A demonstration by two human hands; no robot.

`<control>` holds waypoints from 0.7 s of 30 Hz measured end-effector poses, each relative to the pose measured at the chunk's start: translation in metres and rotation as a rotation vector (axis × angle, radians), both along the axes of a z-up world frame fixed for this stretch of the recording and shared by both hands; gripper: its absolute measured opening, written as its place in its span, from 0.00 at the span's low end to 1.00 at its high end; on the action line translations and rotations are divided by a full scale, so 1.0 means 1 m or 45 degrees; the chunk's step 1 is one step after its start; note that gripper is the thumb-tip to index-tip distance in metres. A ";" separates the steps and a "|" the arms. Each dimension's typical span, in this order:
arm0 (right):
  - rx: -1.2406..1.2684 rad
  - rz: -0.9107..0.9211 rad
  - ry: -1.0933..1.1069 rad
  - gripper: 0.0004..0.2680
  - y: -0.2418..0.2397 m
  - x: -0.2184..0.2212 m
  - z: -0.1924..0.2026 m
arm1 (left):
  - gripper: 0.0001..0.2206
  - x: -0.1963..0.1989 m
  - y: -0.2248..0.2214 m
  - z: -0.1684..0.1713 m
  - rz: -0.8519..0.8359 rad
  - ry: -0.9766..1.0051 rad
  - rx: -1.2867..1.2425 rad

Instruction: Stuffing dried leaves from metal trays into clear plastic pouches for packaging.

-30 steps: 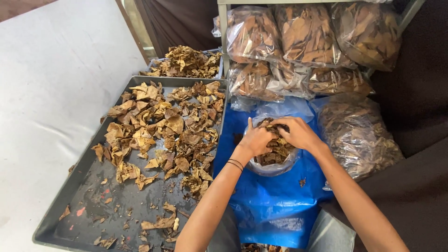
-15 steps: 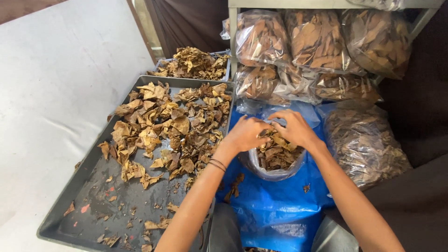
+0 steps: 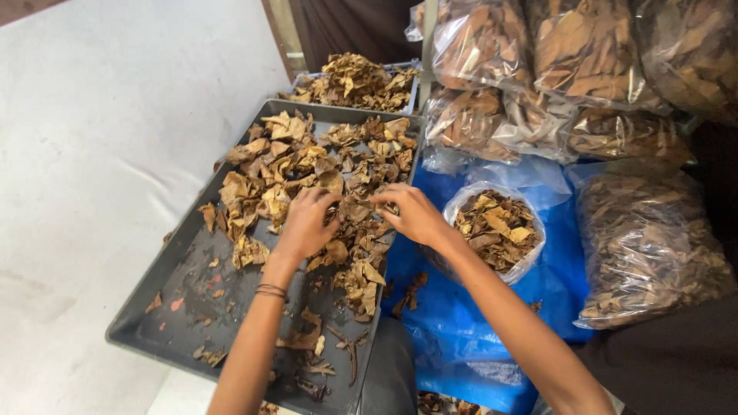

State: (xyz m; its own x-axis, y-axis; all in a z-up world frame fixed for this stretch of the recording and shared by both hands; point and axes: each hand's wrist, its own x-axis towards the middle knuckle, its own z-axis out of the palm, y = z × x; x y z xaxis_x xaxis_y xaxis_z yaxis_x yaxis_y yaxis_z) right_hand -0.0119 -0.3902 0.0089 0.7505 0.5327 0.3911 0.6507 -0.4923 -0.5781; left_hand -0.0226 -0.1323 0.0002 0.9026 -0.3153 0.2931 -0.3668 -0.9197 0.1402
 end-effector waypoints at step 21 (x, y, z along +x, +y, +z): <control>0.016 -0.011 0.069 0.11 0.065 0.027 -0.005 | 0.13 -0.032 0.067 -0.011 0.087 0.303 -0.170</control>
State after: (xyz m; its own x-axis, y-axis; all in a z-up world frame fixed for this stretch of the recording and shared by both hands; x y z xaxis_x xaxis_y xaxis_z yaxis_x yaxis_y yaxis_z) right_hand 0.0152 -0.3254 0.0040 0.7753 0.5214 0.3564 0.6140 -0.4902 -0.6187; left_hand -0.0548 -0.0653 -0.0108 0.9688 -0.2242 0.1053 -0.2469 -0.9088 0.3364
